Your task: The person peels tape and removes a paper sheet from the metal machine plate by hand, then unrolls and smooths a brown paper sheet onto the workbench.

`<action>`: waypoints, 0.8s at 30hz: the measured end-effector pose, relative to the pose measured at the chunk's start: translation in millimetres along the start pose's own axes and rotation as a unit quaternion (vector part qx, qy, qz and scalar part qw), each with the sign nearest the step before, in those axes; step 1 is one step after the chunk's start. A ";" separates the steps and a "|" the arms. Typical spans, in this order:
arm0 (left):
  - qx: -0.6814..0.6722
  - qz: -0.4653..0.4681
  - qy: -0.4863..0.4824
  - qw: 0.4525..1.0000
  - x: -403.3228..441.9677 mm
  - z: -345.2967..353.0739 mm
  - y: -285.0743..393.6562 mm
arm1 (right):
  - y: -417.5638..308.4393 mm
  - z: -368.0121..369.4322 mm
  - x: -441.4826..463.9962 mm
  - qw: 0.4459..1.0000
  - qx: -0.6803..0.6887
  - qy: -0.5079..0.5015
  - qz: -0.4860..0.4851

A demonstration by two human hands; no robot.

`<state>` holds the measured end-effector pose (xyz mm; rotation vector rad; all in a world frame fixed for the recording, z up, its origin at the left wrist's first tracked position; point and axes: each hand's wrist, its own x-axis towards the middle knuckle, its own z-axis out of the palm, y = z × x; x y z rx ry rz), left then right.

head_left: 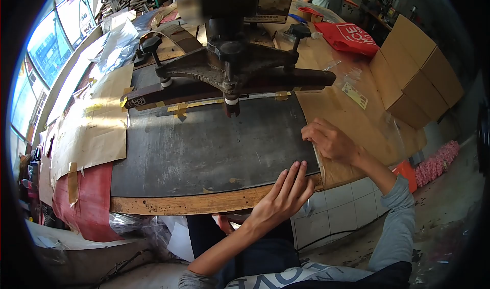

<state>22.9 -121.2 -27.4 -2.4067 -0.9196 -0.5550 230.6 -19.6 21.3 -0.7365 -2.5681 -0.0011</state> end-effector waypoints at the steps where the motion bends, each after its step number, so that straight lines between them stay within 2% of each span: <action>1: 0.000 -0.002 0.000 1.000 0.4 0.4 0.2 | 1.3 -0.7 0.7 1.000 0.002 -0.020 0.006; 14: -0.002 0.012 -0.018 1.000 0.8 0.1 0.0 | 7.2 -21.1 12.0 0.978 0.097 -0.181 0.042; 21: -0.004 0.012 -0.019 1.000 1.4 -0.3 -1.5 | 7.2 -21.5 6.3 0.979 0.113 -0.160 0.050; 24: -0.005 0.013 -0.018 1.000 1.9 -0.8 -0.5 | -3.8 -25.8 7.3 0.986 0.112 -0.107 0.066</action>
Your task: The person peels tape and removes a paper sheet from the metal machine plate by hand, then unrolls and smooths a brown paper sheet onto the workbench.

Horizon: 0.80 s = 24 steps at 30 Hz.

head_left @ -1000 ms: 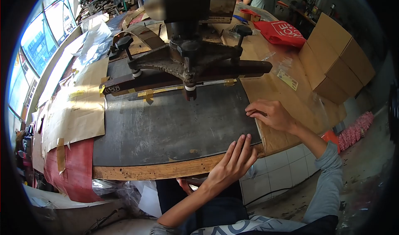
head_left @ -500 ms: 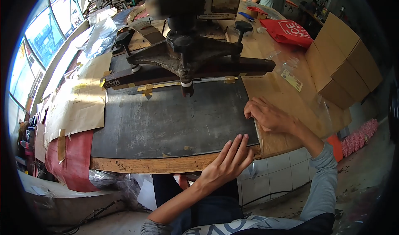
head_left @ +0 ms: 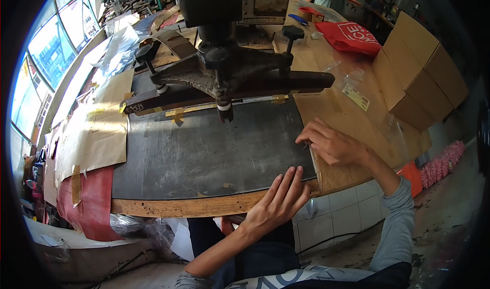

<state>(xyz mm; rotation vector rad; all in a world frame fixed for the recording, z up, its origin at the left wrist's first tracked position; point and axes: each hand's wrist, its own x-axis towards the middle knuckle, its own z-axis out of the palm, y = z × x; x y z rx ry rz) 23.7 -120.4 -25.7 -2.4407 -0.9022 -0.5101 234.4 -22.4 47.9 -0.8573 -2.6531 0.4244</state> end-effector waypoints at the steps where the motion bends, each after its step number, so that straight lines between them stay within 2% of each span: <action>1: 0.000 0.001 0.000 1.000 0.3 0.1 0.1 | -0.8 0.9 -0.8 1.000 -0.001 0.008 -0.002; 9: 0.000 -0.007 0.009 1.000 -0.3 2.9 2.3 | 5.3 10.8 -3.6 0.998 -0.038 0.057 -0.012; 12: 0.003 -0.010 0.011 1.000 -0.4 3.8 3.0 | 12.1 17.4 -6.2 0.988 -0.097 0.095 -0.077; 22: 0.008 -0.007 0.003 1.000 0.7 3.1 2.1 | 22.1 22.5 -11.3 0.991 0.032 0.119 -0.049; 24: -0.097 -0.049 0.003 0.994 3.9 -2.5 2.6 | 22.7 20.5 -11.4 0.991 0.045 0.117 -0.044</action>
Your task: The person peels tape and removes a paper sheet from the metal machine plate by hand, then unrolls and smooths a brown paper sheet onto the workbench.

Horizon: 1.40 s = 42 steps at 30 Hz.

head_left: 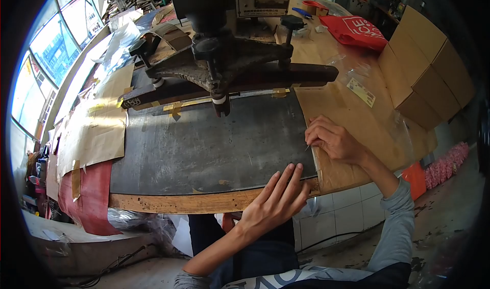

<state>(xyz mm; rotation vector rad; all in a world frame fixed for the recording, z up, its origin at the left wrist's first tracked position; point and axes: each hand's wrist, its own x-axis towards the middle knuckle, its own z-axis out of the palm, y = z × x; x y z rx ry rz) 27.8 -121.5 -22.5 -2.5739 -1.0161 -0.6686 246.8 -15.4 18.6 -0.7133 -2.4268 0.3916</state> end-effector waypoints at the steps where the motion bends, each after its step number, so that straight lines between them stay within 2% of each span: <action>1: -0.053 -0.021 0.000 0.998 2.2 -4.5 1.1 | 0.4 -0.1 -0.1 1.000 0.016 0.003 0.004; 4: -0.173 -0.080 -0.017 0.981 14.7 -21.0 -2.7 | 0.0 0.0 -1.3 0.998 0.059 0.006 0.024; 8: -0.243 -0.122 -0.019 0.962 28.3 -26.0 -11.1 | -0.4 -1.8 -2.8 0.994 0.095 -0.003 0.050; 11: -0.245 -0.133 -0.033 0.960 38.8 -19.7 -17.0 | -0.3 -4.2 -1.7 0.994 0.097 -0.007 0.053; 15: -0.363 -0.201 -0.041 0.909 47.5 -11.8 -21.6 | 1.3 -3.6 -2.9 0.991 0.114 -0.007 0.063; 19: -0.373 -0.217 -0.016 0.902 52.2 -10.4 -23.7 | 4.4 -4.5 -3.5 0.992 0.120 -0.005 0.049; 22: -0.449 -0.220 0.015 0.866 55.9 0.0 -25.9 | 3.7 -4.3 -4.0 0.989 0.135 -0.010 0.055; 29: -0.399 -0.270 -0.039 0.876 80.7 0.9 -27.4 | 5.1 -7.1 -5.6 0.991 0.128 -0.006 0.043; 37: -0.370 -0.271 -0.086 0.884 91.1 3.1 -34.1 | 6.0 -8.5 -5.6 0.991 0.128 -0.005 0.038; 42: -0.411 -0.256 -0.071 0.872 93.1 5.0 -37.2 | 6.5 -8.1 -6.2 0.989 0.143 -0.001 0.047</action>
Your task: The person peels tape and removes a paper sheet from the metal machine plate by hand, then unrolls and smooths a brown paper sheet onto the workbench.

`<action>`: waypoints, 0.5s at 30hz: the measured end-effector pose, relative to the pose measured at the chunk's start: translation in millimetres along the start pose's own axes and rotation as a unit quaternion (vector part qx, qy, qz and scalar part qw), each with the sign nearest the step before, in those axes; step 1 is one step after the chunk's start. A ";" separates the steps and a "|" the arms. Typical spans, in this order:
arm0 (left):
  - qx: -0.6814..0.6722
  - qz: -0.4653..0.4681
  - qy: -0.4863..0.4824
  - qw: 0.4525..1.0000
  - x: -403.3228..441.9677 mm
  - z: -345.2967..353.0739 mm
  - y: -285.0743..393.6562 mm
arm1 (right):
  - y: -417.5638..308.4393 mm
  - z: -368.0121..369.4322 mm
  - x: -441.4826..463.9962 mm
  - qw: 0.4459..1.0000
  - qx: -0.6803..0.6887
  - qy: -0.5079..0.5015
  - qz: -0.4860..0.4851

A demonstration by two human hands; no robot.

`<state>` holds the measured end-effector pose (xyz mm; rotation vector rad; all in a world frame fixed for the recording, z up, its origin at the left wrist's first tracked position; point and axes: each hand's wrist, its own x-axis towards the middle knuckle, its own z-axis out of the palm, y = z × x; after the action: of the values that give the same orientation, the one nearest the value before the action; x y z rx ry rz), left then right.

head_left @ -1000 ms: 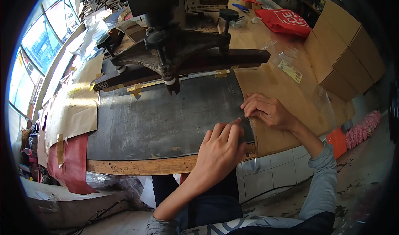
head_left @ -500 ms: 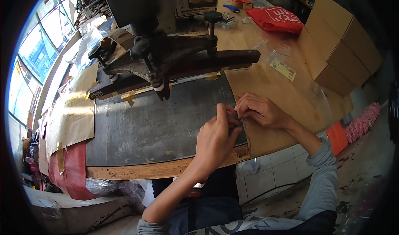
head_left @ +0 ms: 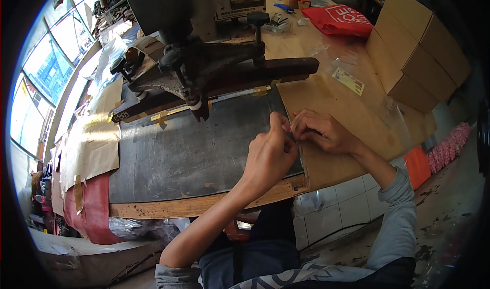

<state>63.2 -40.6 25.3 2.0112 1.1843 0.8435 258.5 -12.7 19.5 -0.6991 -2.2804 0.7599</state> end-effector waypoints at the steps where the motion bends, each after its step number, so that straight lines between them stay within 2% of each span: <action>1: -0.011 -0.007 -0.004 1.000 0.4 -0.7 0.8 | 0.4 -0.3 0.0 1.000 0.001 -0.003 0.006; 15: -0.087 -0.070 -0.008 0.994 3.0 0.8 6.8 | 1.9 -3.4 -0.7 0.998 0.058 -0.008 0.034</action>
<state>68.3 -40.7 30.8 1.7695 1.1850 0.8280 261.9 -10.7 20.1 -0.7217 -2.2160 0.9252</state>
